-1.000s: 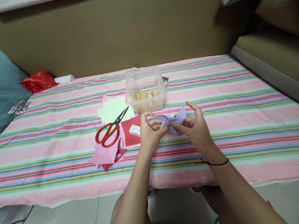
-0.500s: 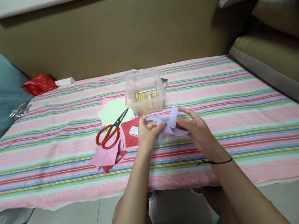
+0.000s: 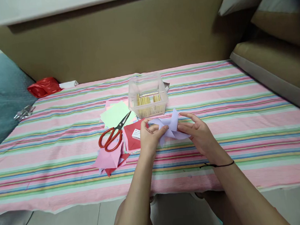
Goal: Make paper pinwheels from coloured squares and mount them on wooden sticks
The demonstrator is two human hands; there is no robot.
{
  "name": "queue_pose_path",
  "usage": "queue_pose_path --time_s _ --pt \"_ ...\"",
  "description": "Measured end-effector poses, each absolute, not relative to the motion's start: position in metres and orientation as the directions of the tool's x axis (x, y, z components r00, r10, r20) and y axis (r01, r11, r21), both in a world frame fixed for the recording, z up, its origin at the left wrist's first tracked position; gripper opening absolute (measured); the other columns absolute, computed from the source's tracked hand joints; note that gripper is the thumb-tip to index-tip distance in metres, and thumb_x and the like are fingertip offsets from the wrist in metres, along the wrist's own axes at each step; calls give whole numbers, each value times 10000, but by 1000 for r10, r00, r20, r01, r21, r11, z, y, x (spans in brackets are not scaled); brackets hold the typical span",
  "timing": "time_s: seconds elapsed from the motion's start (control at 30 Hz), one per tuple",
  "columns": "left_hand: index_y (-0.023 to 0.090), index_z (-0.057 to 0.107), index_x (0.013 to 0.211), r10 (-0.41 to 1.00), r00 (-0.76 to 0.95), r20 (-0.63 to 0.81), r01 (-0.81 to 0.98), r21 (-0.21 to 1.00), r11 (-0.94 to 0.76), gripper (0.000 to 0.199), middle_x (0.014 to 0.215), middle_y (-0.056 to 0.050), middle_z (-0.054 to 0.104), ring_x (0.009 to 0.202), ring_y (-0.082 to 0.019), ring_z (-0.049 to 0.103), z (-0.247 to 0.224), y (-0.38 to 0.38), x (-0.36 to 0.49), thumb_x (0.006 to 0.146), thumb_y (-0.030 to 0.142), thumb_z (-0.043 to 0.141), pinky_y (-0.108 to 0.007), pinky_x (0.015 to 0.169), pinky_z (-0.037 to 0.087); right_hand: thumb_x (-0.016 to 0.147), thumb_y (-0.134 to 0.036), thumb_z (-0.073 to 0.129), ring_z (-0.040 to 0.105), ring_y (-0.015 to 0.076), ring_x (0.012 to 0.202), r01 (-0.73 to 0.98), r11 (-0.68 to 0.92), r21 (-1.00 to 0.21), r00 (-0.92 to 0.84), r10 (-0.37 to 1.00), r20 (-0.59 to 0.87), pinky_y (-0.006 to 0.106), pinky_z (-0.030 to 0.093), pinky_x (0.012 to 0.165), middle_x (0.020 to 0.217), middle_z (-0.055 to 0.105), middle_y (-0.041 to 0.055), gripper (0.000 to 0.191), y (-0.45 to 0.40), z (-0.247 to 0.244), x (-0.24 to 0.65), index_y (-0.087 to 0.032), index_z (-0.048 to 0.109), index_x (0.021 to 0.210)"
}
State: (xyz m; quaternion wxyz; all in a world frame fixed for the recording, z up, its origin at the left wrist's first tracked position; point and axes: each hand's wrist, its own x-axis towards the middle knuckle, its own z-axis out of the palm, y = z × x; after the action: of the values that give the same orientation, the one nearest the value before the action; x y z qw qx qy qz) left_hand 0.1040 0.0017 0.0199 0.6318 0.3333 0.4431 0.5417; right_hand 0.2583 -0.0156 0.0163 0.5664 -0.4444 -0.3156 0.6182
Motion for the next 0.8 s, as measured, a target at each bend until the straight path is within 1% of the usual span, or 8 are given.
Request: queue_pose_path --time_s 0.17,0.37,0.53,0.67,0.73,0.8 --pt "229 373 984 980 38 -194 -370 909 194 666 600 64 648 467 -89 572 18 3 101 515 243 845 -196 527 463 569 -283 852 687 174 703 -392 -180 -902 39 977 -211 275 509 654 784 746 13 665 -15 13 258 -234 536 1153" --pt "224 399 962 982 71 -174 -363 913 188 636 609 51 647 516 -127 618 13 3 93 511 269 844 -216 526 477 570 -273 856 674 153 667 -392 -196 -899 59 970 -237 242 494 610 787 747 16 663 -15 12 253 -224 539 1150" --pt "223 398 966 986 58 -153 -349 923 164 597 618 40 657 524 -127 622 17 1 83 547 243 823 -227 545 484 587 -275 853 661 137 663 -392 -203 -897 30 972 -233 227 486 607 777 735 0 621 -14 11 242 -226 557 1130" --pt "222 402 958 991 -59 -122 -393 915 90 558 644 34 667 549 -113 628 26 1 73 569 201 802 -210 573 469 673 -344 799 660 152 714 -400 -163 -902 67 976 -206 261 506 652 783 727 10 487 -14 12 234 -224 583 1093" --pt "221 402 947 984 -134 -117 -453 890 44 542 658 46 658 583 -104 633 30 2 66 574 184 795 -206 608 470 705 -348 777 651 139 707 -423 -138 -896 94 976 -195 263 513 681 781 718 2 421 -13 12 231 -227 596 1066" --pt "215 409 929 970 -197 -142 -520 854 20 534 652 70 632 612 -95 634 34 2 60 566 183 800 -205 640 473 725 -333 766 642 123 695 -451 -115 -885 112 977 -184 259 516 712 764 704 -13 371 -12 14 229 -234 605 1044"
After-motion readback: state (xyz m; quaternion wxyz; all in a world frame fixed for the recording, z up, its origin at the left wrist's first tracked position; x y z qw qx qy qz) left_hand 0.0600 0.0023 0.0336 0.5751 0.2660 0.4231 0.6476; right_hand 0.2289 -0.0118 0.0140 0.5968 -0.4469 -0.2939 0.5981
